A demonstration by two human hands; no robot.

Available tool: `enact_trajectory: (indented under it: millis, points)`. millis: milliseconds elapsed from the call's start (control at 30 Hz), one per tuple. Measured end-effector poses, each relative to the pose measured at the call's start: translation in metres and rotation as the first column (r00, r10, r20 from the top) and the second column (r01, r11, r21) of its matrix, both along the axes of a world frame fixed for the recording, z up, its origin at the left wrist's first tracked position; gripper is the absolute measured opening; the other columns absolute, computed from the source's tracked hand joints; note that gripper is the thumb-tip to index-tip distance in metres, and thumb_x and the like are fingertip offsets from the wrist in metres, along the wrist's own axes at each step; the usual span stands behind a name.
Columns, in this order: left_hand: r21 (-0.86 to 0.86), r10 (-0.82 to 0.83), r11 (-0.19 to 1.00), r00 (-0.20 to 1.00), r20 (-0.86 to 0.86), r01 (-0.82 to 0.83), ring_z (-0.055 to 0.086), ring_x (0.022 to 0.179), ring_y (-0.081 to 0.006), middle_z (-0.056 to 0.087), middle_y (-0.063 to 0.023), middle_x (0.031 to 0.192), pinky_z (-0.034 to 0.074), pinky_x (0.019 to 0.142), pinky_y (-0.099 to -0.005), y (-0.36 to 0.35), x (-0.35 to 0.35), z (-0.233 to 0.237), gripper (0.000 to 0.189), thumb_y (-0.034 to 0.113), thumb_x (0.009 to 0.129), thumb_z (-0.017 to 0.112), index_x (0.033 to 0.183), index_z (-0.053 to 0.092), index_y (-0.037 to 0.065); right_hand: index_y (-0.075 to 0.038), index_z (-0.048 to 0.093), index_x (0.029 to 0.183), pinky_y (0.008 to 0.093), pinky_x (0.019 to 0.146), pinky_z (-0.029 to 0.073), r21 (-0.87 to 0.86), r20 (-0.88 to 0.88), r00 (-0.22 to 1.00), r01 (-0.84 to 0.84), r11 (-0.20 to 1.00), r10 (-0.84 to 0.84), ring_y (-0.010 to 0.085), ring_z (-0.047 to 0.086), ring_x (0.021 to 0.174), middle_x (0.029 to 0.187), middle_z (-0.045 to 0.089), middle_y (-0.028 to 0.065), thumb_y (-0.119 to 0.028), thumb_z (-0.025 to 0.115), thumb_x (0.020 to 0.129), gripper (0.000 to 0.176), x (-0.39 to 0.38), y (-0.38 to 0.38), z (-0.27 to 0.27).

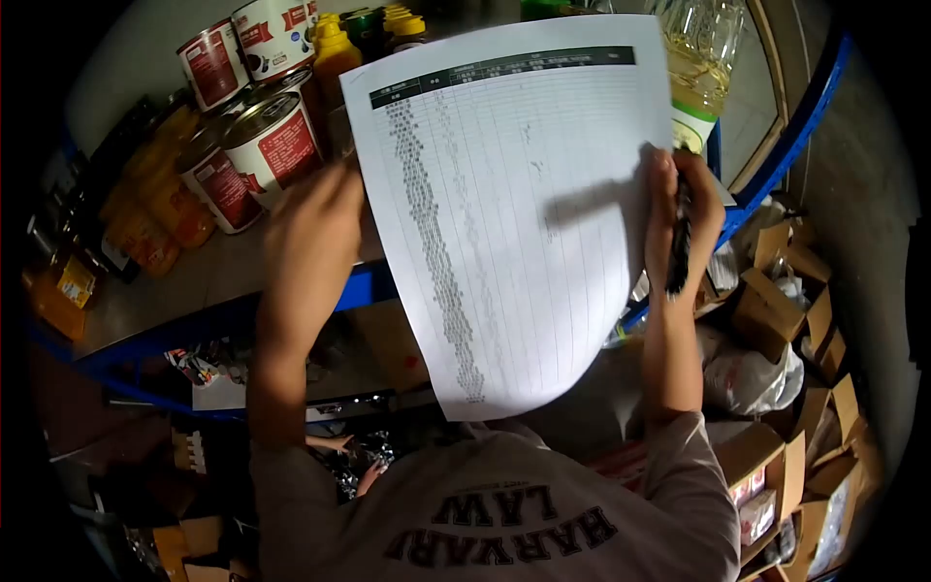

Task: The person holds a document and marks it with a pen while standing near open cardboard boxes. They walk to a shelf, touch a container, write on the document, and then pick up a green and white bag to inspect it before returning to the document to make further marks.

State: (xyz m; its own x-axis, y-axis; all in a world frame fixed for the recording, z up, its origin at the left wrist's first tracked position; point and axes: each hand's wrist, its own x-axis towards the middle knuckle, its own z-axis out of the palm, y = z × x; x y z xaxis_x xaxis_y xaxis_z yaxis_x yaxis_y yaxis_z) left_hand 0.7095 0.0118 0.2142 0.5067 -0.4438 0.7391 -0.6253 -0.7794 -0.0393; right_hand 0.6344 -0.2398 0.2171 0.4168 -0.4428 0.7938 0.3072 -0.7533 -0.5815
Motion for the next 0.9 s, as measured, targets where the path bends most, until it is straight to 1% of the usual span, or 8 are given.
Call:
enact_trajectory:
  millis: [67, 133, 200, 267, 567, 633, 733, 900]
  points:
    - [-0.217, -0.065, 0.971, 0.988, 0.143, 0.095, 0.052, 0.083, -0.028, 0.053, -0.0127, 0.09, 0.042, 0.068, -0.034, 0.019, -0.022, -0.002, 0.027, -0.006, 0.066, 0.045, 0.091, 0.052, -0.001, 0.001, 0.052, 0.077, 0.0175, 0.053, 0.031, -0.016, -0.014, 1.0, -0.004, 1.0, 0.004, 0.006, 0.038, 0.057, 0.06, 0.046, 0.0008, -0.014, 0.048, 0.082, 0.016, 0.011, -0.001, -0.004]
    - [-0.066, -0.128, 0.987, 0.971, 0.202, 0.144, 0.052, 0.08, -0.0278, 0.052, -0.0161, 0.095, 0.041, 0.066, -0.033, 0.013, -0.048, -0.012, 0.024, 0.0, 0.067, 0.051, 0.09, 0.054, -0.002, 0.001, 0.051, 0.079, 0.0167, 0.051, 0.03, -0.054, 0.04, 0.999, -0.014, 0.998, 0.016, 0.0047, 0.036, 0.056, 0.06, 0.043, -0.0001, -0.009, 0.046, 0.082, 0.012, 0.024, 0.003, -0.009]
    - [0.116, -0.35, 0.928, 0.936, -0.044, 0.353, 0.049, 0.094, -0.025, 0.046, -0.0145, 0.11, 0.038, 0.075, -0.0342, -0.02, -0.074, -0.022, 0.038, 0.025, 0.068, 0.057, 0.096, 0.053, 0.0, 0.001, 0.05, 0.079, 0.0192, 0.047, 0.031, -0.128, 0.11, 0.994, 0.027, 0.991, -0.013, 0.0068, 0.034, 0.052, 0.055, 0.04, 0.003, -0.004, 0.05, 0.078, 0.005, 0.037, 0.009, -0.01]
    - [0.204, -0.26, 0.945, 0.966, -0.011, 0.257, 0.039, 0.107, -0.0235, 0.038, -0.0126, 0.119, 0.033, 0.084, -0.0361, -0.047, -0.071, -0.048, 0.055, 0.041, 0.067, 0.055, 0.106, 0.047, 0.003, 0.0, 0.05, 0.081, 0.0186, 0.049, 0.033, -0.191, 0.08, 0.995, 0.069, 0.979, -0.055, 0.0052, 0.037, 0.054, 0.057, 0.042, 0.0028, -0.004, 0.049, 0.078, 0.004, 0.041, 0.02, -0.011]
    - [0.156, -0.201, 0.969, 0.978, 0.049, 0.191, 0.038, 0.108, -0.0224, 0.039, -0.0126, 0.119, 0.037, 0.08, -0.0335, -0.068, -0.045, -0.071, 0.05, 0.035, 0.071, 0.053, 0.107, 0.047, 0.001, -0.003, 0.051, 0.089, 0.0238, 0.053, 0.041, -0.529, 0.166, 0.96, 0.281, 0.8, -0.227, 0.0156, 0.051, 0.057, 0.073, 0.056, 0.0092, -0.001, 0.055, 0.073, 0.017, 0.059, 0.004, -0.014]
    - [0.119, -0.247, 0.963, 0.968, 0.035, 0.242, 0.041, 0.105, -0.0231, 0.042, -0.0145, 0.115, 0.038, 0.08, -0.0347, -0.07, -0.04, -0.07, 0.053, 0.037, 0.069, 0.054, 0.105, 0.047, -0.001, -0.001, 0.05, 0.094, 0.023, 0.052, 0.042, -0.563, 0.269, 0.961, 0.211, 0.799, -0.064, 0.0129, 0.053, 0.059, 0.075, 0.057, 0.0064, -0.002, 0.056, 0.073, 0.022, 0.053, 0.002, -0.006]
    - [0.047, -0.311, 0.949, 0.95, -0.001, 0.311, 0.044, 0.099, -0.0239, 0.047, -0.0173, 0.107, 0.038, 0.08, -0.0364, -0.075, -0.039, -0.064, 0.056, 0.038, 0.065, 0.057, 0.099, 0.049, -0.005, 0.001, 0.049, 0.096, 0.0184, 0.039, 0.035, 0.14, -0.039, 0.934, -0.347, 0.927, 0.356, 0.0085, 0.045, 0.041, 0.053, 0.052, 0.0075, -0.032, 0.042, 0.084, 0.036, 0.036, 0.019, 0.008]
    - [0.044, -0.33, 0.943, 0.944, -0.003, 0.329, 0.047, 0.094, -0.0244, 0.05, -0.0185, 0.101, 0.042, 0.074, -0.0353, -0.089, -0.034, -0.061, 0.056, 0.04, 0.065, 0.055, 0.096, 0.051, -0.006, 0.0, 0.047, 0.097, 0.0214, 0.037, 0.035, 0.513, -0.048, 0.52, -0.72, 0.468, 0.853, 0.0129, 0.041, 0.036, 0.052, 0.051, 0.0104, -0.046, 0.014, 0.082, 0.059, 0.053, 0.013, 0.006]
